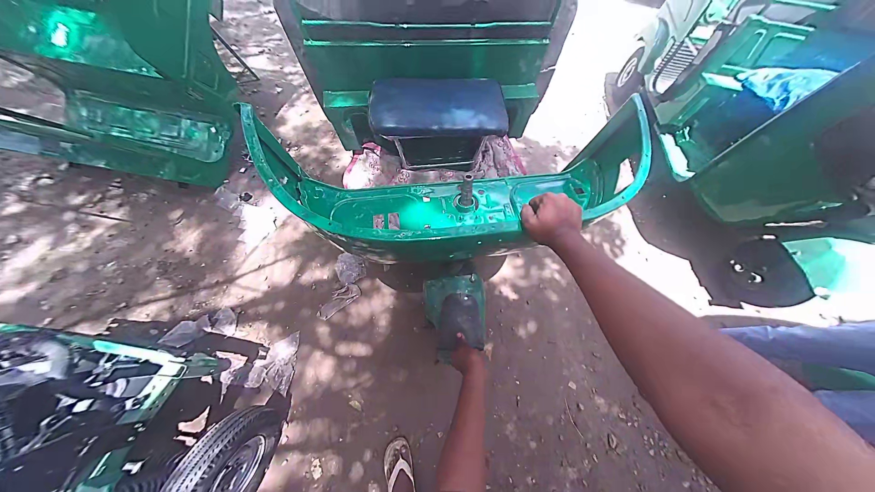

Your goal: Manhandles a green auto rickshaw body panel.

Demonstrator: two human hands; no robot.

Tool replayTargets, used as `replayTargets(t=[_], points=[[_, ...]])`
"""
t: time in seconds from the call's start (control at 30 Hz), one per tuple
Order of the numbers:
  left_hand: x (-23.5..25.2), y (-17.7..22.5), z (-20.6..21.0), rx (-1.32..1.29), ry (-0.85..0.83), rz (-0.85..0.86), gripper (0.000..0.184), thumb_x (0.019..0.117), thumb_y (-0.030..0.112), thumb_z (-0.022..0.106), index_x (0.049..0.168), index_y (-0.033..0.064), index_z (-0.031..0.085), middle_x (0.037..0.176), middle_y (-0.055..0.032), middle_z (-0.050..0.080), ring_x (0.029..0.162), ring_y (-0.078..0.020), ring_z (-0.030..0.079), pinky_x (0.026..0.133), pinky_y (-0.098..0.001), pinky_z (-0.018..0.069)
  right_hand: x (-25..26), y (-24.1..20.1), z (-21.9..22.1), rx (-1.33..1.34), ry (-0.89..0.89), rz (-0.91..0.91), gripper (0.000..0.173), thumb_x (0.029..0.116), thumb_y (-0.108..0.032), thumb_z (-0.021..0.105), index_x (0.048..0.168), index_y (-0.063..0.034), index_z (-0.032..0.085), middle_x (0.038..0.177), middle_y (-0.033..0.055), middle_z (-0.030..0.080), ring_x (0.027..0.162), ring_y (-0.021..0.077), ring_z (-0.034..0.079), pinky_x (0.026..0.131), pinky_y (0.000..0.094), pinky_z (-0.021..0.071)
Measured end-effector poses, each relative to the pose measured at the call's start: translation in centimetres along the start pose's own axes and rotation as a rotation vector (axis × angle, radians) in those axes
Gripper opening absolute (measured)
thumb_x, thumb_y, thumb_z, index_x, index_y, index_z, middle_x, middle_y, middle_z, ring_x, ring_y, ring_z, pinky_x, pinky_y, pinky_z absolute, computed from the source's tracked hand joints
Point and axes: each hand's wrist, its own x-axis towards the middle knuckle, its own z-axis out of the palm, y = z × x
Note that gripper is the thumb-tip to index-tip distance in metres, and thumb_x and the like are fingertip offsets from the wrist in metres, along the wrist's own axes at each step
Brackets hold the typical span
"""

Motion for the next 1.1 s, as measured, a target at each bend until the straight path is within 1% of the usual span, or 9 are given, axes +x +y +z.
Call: replayTargets(t=[0.13, 0.4, 0.47, 0.6, 0.7, 0.77, 0.83, 1.0, 1.1], points=[[1.9, 0.2, -0.2, 0.137, 0.036, 0.064, 0.058, 0.1061, 0.05, 0.051, 0.115, -0.0051, 0.068, 0.113, -0.0262, 0.069, 0.106, -0.0391, 0.068, 0.093, -0.0594, 0.0543, 0.6, -0.3, -0.1, 0.001, 0.011, 0.003, 0.047, 0.0945, -0.047, 0.039, 0.068, -0.012, 0.056, 0.074, 0.0137, 0.065, 0.078, 0.0351, 0.069, 0.055, 0.0573, 0.0462], [3.0, 0.9, -0.1, 0.225, 0.077, 0.08, 0.057, 0.1047, 0.05, 0.054, 0.118, -0.0038, 0.068, 0.116, -0.0253, 0.069, 0.11, -0.039, 0.067, 0.094, -0.0594, 0.0541, 1.4, -0.5, 0.3, 0.025, 0.012, 0.008, 0.045, 0.0923, -0.047, 0.041, 0.067, -0.0117, 0.055, 0.071, 0.0142, 0.064, 0.075, 0.0359, 0.068, 0.055, 0.0581, 0.0445], [3.1, 1.4, 0.1, 0.268, 0.087, 0.102, 0.057, 0.1055, 0.05, 0.051, 0.119, -0.0031, 0.067, 0.116, -0.0249, 0.069, 0.109, -0.0386, 0.067, 0.095, -0.059, 0.0537, 1.8, -0.4, 0.6, 0.024, 0.061, -0.014, 0.046, 0.0934, -0.047, 0.041, 0.068, -0.0111, 0.055, 0.071, 0.0147, 0.064, 0.076, 0.0368, 0.068, 0.056, 0.0585, 0.045], [4.1, 2.5, -0.1, 0.348, 0.051, 0.125, 0.058, 0.107, 0.05, 0.048, 0.114, -0.0029, 0.069, 0.111, -0.0238, 0.071, 0.106, -0.0378, 0.069, 0.093, -0.0589, 0.0541, 2.6, -0.1, 1.7, 0.024, 0.238, -0.086, 0.05, 0.0956, -0.046, 0.038, 0.066, -0.009, 0.053, 0.067, 0.0167, 0.063, 0.072, 0.0401, 0.068, 0.054, 0.0594, 0.0435], [5.3, 4.0, -0.9, 0.353, 0.026, 0.136, 0.058, 0.1071, 0.05, 0.048, 0.107, -0.0031, 0.07, 0.102, -0.0226, 0.071, 0.097, -0.0357, 0.07, 0.088, -0.0571, 0.0559, 3.5, -0.5, 1.8, 0.032, 0.207, -0.074, 0.05, 0.0956, -0.047, 0.038, 0.068, -0.0085, 0.054, 0.07, 0.0168, 0.064, 0.074, 0.0402, 0.068, 0.056, 0.0613, 0.0441], [5.6, 4.8, -0.7, 0.403, -0.025, 0.146, 0.059, 0.1074, 0.05, 0.047, 0.108, -0.0037, 0.07, 0.105, -0.0231, 0.072, 0.1, -0.0359, 0.071, 0.09, -0.0567, 0.0557, 4.2, 0.2, 1.6, 0.02, 0.217, -0.048, 0.05, 0.0949, -0.047, 0.038, 0.067, -0.009, 0.053, 0.068, 0.0161, 0.063, 0.072, 0.0397, 0.067, 0.056, 0.0609, 0.0431], [6.4, 6.1, -1.1, 0.412, -0.028, 0.134, 0.058, 0.1073, 0.049, 0.048, 0.109, -0.0042, 0.07, 0.108, -0.0242, 0.072, 0.105, -0.0371, 0.07, 0.093, -0.0574, 0.0547, 5.3, -0.5, 2.0, 0.029, 0.203, -0.037, 0.05, 0.0957, -0.048, 0.038, 0.068, -0.0084, 0.054, 0.072, 0.0172, 0.064, 0.077, 0.0407, 0.068, 0.06, 0.0624, 0.0433], [8.5, 8.8, 0.6, 0.418, -0.054, 0.162, 0.057, 0.1076, 0.049, 0.047, 0.11, -0.0027, 0.07, 0.106, -0.0224, 0.072, 0.101, -0.0352, 0.07, 0.092, -0.0566, 0.055, 8.8, 0.3, 1.9, 0.009, 0.2, -0.074, 0.052, 0.0973, -0.047, 0.034, 0.071, -0.0055, 0.052, 0.08, 0.0205, 0.066, 0.088, 0.0431, 0.068, 0.069, 0.065, 0.0442], [10.0, 10.3, 2.4, 0.378, -0.033, 0.185, 0.054, 0.1073, 0.048, 0.049, 0.109, -0.0018, 0.071, 0.106, -0.0213, 0.072, 0.102, -0.034, 0.07, 0.092, -0.0556, 0.0557, 11.8, 1.1, 2.3, 0.012, 0.258, -0.131, 0.054, 0.0972, -0.048, 0.033, 0.068, -0.0056, 0.048, 0.075, 0.0203, 0.063, 0.083, 0.042, 0.067, 0.068, 0.0637, 0.0432]])
